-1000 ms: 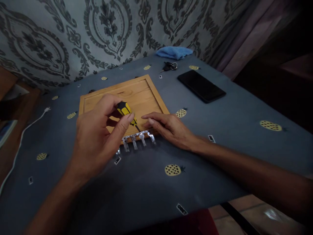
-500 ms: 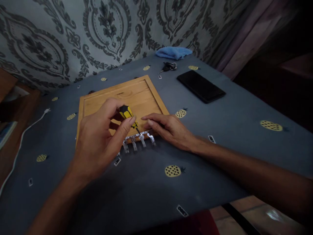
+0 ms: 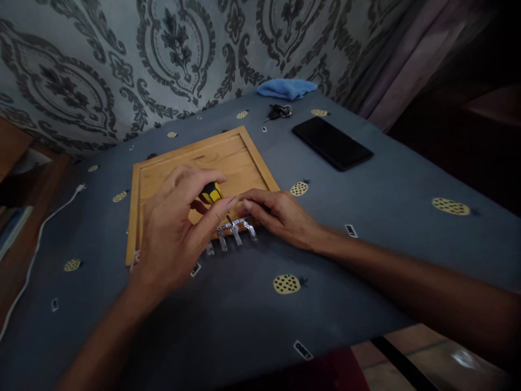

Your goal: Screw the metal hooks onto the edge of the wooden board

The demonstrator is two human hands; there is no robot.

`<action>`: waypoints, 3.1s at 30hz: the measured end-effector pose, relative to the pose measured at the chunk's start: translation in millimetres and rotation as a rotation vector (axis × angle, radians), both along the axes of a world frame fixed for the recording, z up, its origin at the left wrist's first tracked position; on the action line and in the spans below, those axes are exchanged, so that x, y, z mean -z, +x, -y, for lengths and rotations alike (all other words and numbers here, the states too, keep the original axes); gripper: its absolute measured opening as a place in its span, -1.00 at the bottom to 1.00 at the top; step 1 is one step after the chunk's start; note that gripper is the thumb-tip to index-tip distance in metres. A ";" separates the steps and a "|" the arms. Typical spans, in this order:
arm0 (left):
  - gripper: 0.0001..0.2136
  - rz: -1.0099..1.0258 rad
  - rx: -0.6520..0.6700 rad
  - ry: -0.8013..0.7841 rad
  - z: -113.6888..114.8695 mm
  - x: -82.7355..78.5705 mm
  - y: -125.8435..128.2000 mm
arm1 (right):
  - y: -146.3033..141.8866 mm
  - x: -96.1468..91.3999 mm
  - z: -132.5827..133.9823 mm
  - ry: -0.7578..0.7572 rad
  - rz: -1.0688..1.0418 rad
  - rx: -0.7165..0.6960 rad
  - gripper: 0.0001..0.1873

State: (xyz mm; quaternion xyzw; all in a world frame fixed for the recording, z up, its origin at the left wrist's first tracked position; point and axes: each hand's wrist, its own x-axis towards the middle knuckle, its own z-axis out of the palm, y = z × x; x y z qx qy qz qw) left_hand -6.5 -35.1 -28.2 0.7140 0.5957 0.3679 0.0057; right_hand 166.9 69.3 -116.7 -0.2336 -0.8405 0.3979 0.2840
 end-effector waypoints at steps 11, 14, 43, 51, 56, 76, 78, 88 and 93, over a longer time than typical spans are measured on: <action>-0.76 0.060 -0.027 0.075 -3.5 2.6 -4.1 | -0.5 -1.9 1.4 -0.007 0.009 0.012 -0.65; -0.78 0.029 -0.040 0.078 -1.8 1.9 -5.0 | 0.0 -1.9 1.2 -0.012 0.015 0.011 -0.64; -0.78 -0.062 -0.189 0.071 15.9 -25.9 -2.7 | 0.2 1.1 -0.9 0.010 -0.018 -0.001 -0.64; -0.80 -0.108 -0.109 0.066 9.2 -11.0 -8.2 | 0.5 -1.7 -0.1 -0.021 0.000 -0.008 -0.65; -0.76 -0.083 -0.053 0.024 8.8 -6.6 -8.5 | 0.8 -1.6 0.0 -0.027 0.007 -0.001 -0.63; -0.79 -0.080 -0.021 0.024 7.4 -5.5 -6.9 | 0.3 -2.8 0.3 -0.017 0.007 0.003 -0.63; -0.79 -0.089 -0.014 0.024 7.2 -6.3 -6.9 | 0.1 -2.4 -0.2 -0.014 0.008 -0.002 -0.63; -0.85 -0.070 0.031 -0.001 5.6 -12.0 -10.9 | 0.7 -1.4 -0.2 -0.016 0.008 -0.004 -0.63; -0.88 -0.048 0.090 -0.016 1.3 -13.0 -14.3 | 0.5 -0.6 -0.2 -0.016 0.007 0.000 -0.64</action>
